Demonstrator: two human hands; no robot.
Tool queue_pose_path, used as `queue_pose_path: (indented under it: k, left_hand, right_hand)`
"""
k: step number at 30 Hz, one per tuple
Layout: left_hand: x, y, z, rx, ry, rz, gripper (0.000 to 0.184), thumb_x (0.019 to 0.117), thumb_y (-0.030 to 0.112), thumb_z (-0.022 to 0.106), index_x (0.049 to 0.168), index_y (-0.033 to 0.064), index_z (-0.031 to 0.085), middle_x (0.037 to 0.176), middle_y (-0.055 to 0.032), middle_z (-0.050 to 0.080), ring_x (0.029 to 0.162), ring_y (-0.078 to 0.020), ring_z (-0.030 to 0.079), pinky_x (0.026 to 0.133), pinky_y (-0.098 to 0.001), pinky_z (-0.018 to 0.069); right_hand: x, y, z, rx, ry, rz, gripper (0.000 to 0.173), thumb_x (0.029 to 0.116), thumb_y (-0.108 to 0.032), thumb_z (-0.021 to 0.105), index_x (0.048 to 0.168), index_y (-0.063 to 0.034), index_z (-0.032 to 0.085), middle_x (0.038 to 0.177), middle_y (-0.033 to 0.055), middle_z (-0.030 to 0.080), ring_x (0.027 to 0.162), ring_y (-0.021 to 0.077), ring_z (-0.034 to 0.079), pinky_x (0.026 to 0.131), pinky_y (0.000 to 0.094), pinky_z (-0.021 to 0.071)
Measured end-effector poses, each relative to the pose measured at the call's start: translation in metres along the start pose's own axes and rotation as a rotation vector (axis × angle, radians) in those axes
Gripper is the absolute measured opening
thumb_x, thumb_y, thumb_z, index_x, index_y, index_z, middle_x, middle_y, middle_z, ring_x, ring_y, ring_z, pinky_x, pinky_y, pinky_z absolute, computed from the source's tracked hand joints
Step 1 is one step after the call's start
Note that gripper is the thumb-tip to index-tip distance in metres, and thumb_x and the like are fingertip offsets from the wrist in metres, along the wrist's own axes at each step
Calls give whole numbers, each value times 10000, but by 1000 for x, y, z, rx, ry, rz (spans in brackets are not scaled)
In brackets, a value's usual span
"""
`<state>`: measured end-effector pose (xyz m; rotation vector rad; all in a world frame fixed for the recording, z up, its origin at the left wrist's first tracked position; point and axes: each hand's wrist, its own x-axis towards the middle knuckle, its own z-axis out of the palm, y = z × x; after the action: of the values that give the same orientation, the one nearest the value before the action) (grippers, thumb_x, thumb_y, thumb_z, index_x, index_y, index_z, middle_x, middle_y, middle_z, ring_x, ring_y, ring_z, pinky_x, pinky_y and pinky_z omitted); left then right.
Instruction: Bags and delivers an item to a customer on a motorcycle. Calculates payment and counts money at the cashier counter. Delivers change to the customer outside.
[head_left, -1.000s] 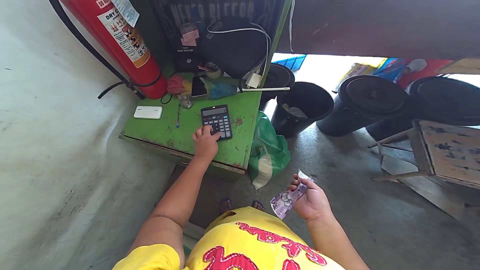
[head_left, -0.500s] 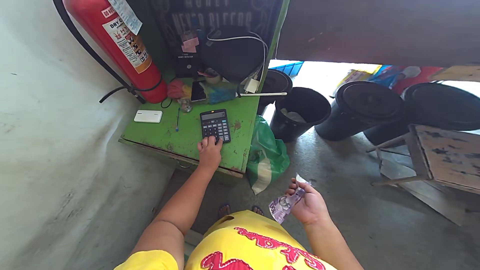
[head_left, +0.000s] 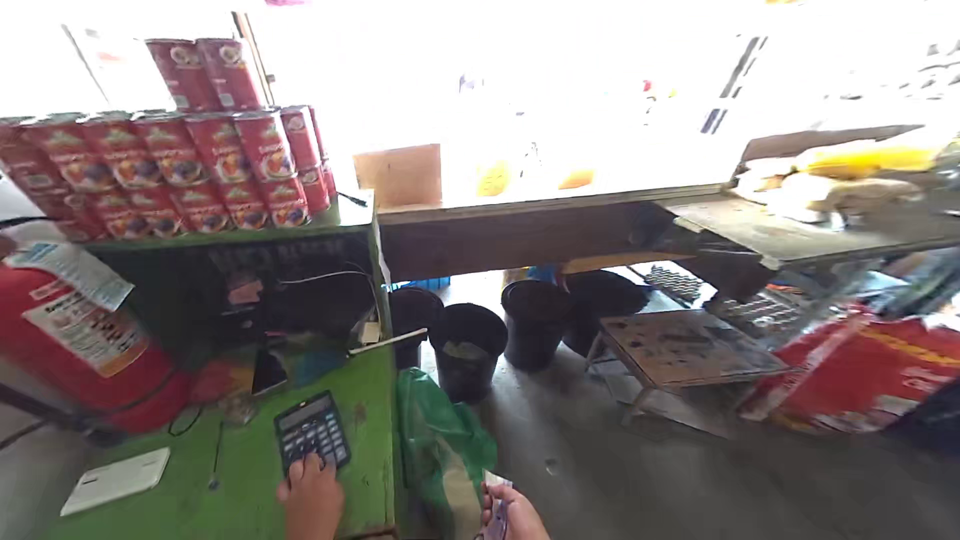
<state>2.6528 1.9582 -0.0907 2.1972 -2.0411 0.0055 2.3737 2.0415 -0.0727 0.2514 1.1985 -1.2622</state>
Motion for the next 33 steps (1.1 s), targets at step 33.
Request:
queue_pose_path:
  k: [33]
  left_hand:
    - [20,23,-20,70,-498,-191,357,1030,302,526,1156,31,721,1193,-177,729,1154,-336,697,923,-537,565]
  right_hand:
    - [-4,-9,-20,99,59,26,139,1062,-152,435,998,-90,542,685,11,516,507,96,509,484,228,484]
